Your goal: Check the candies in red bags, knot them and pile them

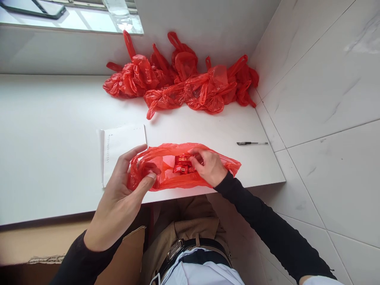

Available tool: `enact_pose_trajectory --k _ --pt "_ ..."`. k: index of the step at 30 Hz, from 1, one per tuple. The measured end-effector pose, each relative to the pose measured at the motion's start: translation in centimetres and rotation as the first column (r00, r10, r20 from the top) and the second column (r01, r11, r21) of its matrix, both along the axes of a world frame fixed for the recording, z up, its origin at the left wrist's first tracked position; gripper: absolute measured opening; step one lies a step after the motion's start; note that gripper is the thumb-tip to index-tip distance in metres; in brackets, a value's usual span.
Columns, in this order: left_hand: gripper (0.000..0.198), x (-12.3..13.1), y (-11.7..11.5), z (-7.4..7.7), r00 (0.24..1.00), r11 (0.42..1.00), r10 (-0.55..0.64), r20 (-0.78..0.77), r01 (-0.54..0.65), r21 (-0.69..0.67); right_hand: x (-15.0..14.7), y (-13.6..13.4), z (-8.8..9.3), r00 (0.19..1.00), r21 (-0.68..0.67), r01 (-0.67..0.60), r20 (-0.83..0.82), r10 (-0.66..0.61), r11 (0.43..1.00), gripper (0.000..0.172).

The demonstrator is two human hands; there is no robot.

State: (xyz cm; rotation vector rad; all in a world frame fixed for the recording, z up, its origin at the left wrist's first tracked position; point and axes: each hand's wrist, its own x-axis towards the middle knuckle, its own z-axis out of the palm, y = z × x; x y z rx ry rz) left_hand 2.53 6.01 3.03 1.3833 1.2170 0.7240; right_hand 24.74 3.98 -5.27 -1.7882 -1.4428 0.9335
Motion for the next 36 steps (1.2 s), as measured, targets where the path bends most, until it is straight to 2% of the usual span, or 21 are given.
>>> enact_pose_trajectory --k 2,3,7,10,15,18,22,24,27,29,33,34,36 --pt "0.048 0.0 0.0 -0.1 1.0 1.0 0.002 -0.003 -0.002 0.003 -0.1 -0.3 -0.1 0.987 -0.016 -0.159 0.034 0.159 0.987 0.02" --pt "0.049 0.0 0.0 -0.1 1.0 1.0 -0.001 -0.003 0.001 0.004 -0.1 -0.3 -0.1 0.979 -0.036 -0.196 0.039 0.198 0.98 0.021" --pt "0.05 0.1 0.1 -0.2 1.0 1.0 -0.011 0.009 0.011 0.017 0.2 0.7 0.1 0.962 -0.015 -0.144 0.231 0.144 0.989 0.024" --pt "0.05 0.2 0.0 -0.1 1.0 1.0 -0.005 0.015 0.004 0.019 -0.3 2.0 -0.2 0.888 -0.095 -0.224 0.389 0.243 0.97 0.03" --pt "0.05 -0.1 0.0 0.0 1.0 1.0 -0.009 -0.007 0.009 0.019 -1.4 2.6 -0.2 0.836 -0.167 -0.296 0.43 0.34 0.94 0.024" --pt "0.049 -0.3 0.1 -0.2 0.998 0.996 0.001 -0.06 0.004 0.085 -1.0 1.1 1.2 0.823 -0.185 -0.29 0.452 0.343 0.939 0.029" --pt "0.051 -0.9 0.0 -0.3 0.968 0.973 0.065 -0.242 -0.007 0.232 0.6 -2.3 3.7 0.806 -0.1 -0.263 0.524 0.276 0.959 0.036" --pt "0.053 -1.4 -0.1 0.0 0.943 0.966 0.087 -0.322 0.0 0.26 1.5 -3.8 4.5 0.764 -0.094 -0.258 0.59 0.262 0.962 0.036" --pt "0.049 -2.1 -0.5 0.4 0.906 0.951 0.133 -0.401 -0.002 0.31 2.2 -5.2 4.9 0.678 -0.16 -0.277 0.666 0.311 0.948 0.038" --pt "0.046 -2.5 -0.8 0.7 0.871 0.916 0.183 -0.455 0.017 0.4 2.0 -5.7 5.0 0.651 -0.191 -0.317 0.668 0.36 0.929 0.039" --pt "0.043 -3.1 -1.2 1.4 0.761 0.776 0.331 -0.558 0.117 0.619 1.3 -6.6 6.4 0.642 -0.16 -0.357 0.674 0.366 0.92 0.04" --pt "0.041 -3.3 -1.2 1.6 0.748 0.76 0.348 -0.565 0.128 0.637 1.3 -6.9 6.9 0.637 -0.136 -0.356 0.688 0.347 0.924 0.04" --pt "0.038 -3.5 -1.3 2.1 0.775 0.787 0.316 -0.548 0.109 0.607 1.4 -7.3 7.8 0.625 -0.092 -0.353 0.717 0.307 0.931 0.041"
